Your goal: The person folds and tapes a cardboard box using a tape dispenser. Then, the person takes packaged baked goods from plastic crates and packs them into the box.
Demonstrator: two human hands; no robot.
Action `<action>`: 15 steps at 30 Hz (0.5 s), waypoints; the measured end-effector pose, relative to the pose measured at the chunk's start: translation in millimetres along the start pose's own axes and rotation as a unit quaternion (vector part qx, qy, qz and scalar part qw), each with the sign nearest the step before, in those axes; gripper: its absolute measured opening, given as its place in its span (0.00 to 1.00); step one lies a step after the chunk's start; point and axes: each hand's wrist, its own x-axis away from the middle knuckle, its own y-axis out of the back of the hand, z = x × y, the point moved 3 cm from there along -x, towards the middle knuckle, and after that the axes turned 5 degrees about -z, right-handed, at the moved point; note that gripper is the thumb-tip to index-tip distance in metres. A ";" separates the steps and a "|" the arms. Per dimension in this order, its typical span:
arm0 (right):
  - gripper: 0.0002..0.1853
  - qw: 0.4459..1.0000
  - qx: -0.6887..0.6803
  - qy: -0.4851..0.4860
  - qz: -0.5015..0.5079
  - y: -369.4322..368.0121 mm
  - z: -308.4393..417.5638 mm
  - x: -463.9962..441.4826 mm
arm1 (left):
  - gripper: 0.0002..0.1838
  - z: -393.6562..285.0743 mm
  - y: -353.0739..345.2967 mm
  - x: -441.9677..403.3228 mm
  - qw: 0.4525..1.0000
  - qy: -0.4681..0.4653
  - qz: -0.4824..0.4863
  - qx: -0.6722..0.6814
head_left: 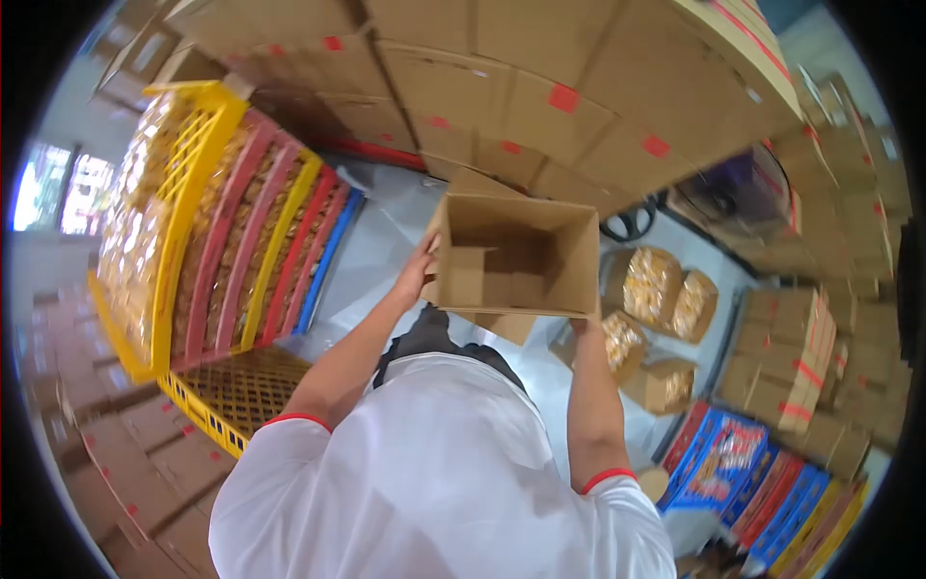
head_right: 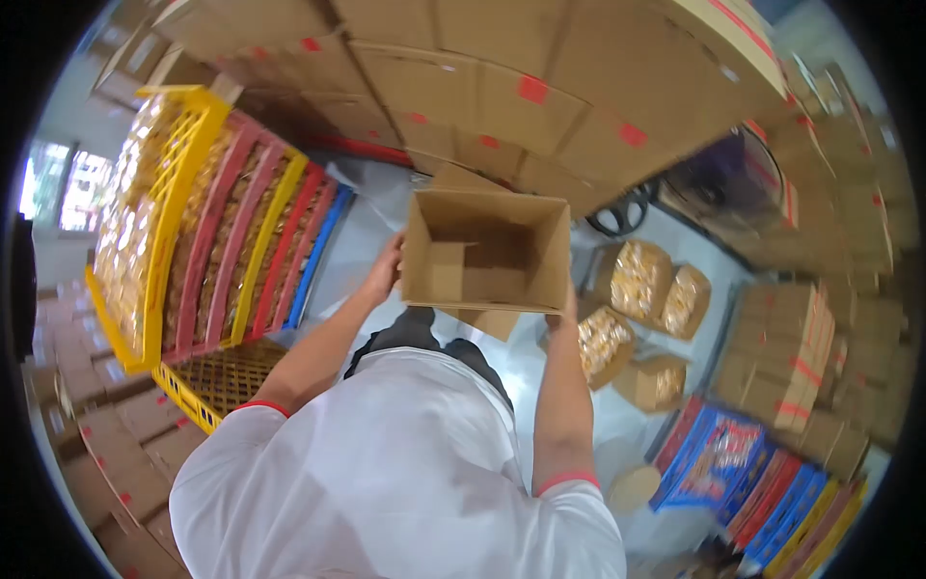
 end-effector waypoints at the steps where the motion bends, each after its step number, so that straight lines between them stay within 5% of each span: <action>1: 0.32 1.000 0.016 -0.003 0.023 -17.0 15.6 -12.6 | 0.27 -1.1 12.0 6.7 0.994 -0.097 -0.038 -0.047; 2: 0.36 0.987 0.083 -0.126 0.061 -12.9 27.7 -17.6 | 0.28 -2.3 16.3 20.6 0.999 -0.031 -0.019 -0.039; 4: 0.42 0.993 0.008 -0.046 0.110 -36.4 31.0 -18.9 | 0.31 -0.6 28.6 36.5 0.992 0.103 0.010 -0.068; 5: 0.48 0.997 0.078 0.022 0.017 -14.3 15.8 -46.7 | 0.33 0.2 36.0 35.5 0.979 0.169 0.028 -0.107; 6: 0.49 0.995 0.067 0.068 -0.036 -28.3 20.9 -27.9 | 0.33 -6.1 37.5 36.1 0.982 0.160 0.007 -0.097; 7: 0.48 0.993 0.014 0.068 -0.093 -35.7 16.7 -13.5 | 0.35 -23.4 37.8 36.6 0.954 -0.021 -0.120 -0.275; 8: 0.48 0.994 0.020 0.066 -0.080 -53.2 12.3 -4.7 | 0.38 -42.2 30.8 38.7 0.847 -0.191 -0.236 -0.435; 10: 0.49 0.968 0.097 0.054 -0.225 -72.6 0.7 31.1 | 0.42 -75.6 9.7 21.7 0.766 -0.376 -0.205 -0.479; 13: 0.46 0.978 0.180 -0.068 -0.075 -104.1 -43.1 45.9 | 0.45 -72.5 -20.9 -28.9 0.813 -0.104 0.013 -0.573; 15: 0.41 0.970 0.236 0.021 -0.060 -77.2 -76.3 -12.5 | 0.39 -81.7 -53.2 -19.7 0.761 -0.164 -0.007 -0.627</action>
